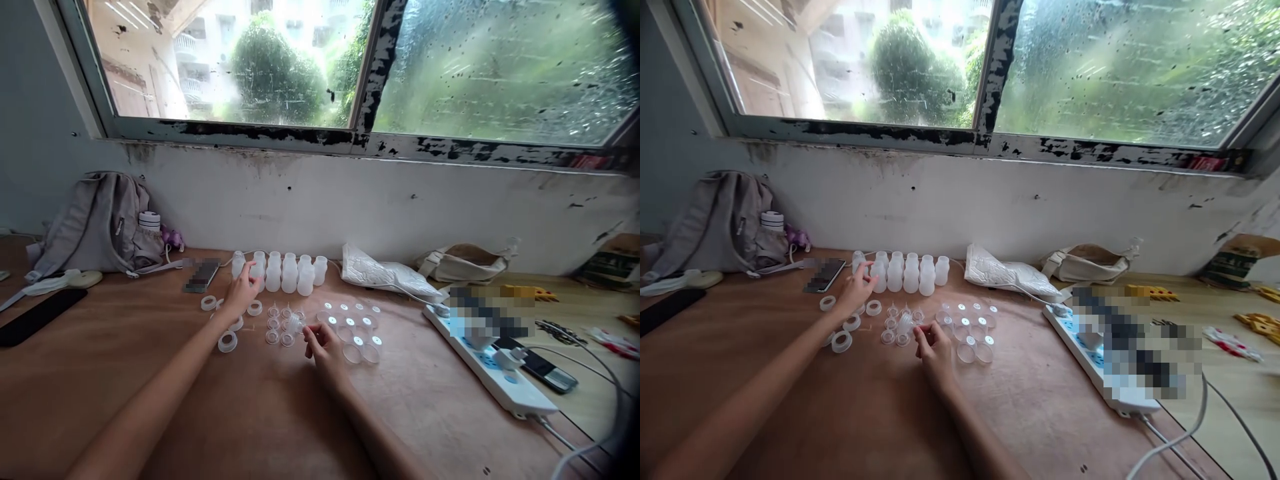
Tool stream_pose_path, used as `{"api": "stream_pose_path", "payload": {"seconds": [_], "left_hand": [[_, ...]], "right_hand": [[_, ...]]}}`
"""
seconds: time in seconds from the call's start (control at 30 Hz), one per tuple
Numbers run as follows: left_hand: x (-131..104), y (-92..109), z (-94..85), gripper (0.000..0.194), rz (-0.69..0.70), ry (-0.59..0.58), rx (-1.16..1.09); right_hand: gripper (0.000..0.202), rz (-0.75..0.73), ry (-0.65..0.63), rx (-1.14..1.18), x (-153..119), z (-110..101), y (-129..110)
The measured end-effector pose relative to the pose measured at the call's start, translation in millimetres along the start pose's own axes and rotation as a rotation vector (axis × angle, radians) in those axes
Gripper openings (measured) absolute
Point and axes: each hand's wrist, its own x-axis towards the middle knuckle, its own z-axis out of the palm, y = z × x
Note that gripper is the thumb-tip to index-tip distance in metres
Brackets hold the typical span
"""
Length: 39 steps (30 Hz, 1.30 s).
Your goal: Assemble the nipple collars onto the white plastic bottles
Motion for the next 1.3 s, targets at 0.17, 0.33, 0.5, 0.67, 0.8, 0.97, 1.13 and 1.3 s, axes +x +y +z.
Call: {"api": "stream_pose_path", "payload": {"seconds": [0.17, 0.33, 0.5, 0.67, 0.8, 0.97, 1.13, 1.3], "left_hand": [[41, -12, 4.9, 0.03, 0.008, -0.163, 0.295], [41, -1, -4.8, 0.027, 0.058, -0.165, 0.338], [9, 12, -39.8, 0.029, 0.21, -0.104, 0.38], [-43, 10, -54.0, 0.028, 0.338, -0.068, 0.362], [-68, 0, -47.8, 0.022, 0.404, -0.101, 0.256], [-75, -8, -40.7, 0.022, 0.349, -0.121, 0.18], [-76, -19, -24.4, 0.06, 0.173, -0.05, 0.146], [-75, -21, -11.8, 0.045, 0.052, -0.023, 0.067]], "right_hand": [[0.028, -0.011, -0.009, -0.033, -1, 0, 0], [0.026, -0.034, 0.015, -0.033, 0, -3, 4], [0.025, -0.043, 0.044, -0.022, 3, -5, 6], [0.021, -0.033, 0.019, -0.008, 2, -5, 5], [0.023, -0.039, 0.01, -0.009, 2, -5, 6], [0.024, -0.043, 0.045, -0.023, 5, -6, 11], [0.023, -0.055, 0.052, -0.023, 6, -7, 12], [0.02, -0.069, 0.046, -0.027, 4, -8, 10]]}}
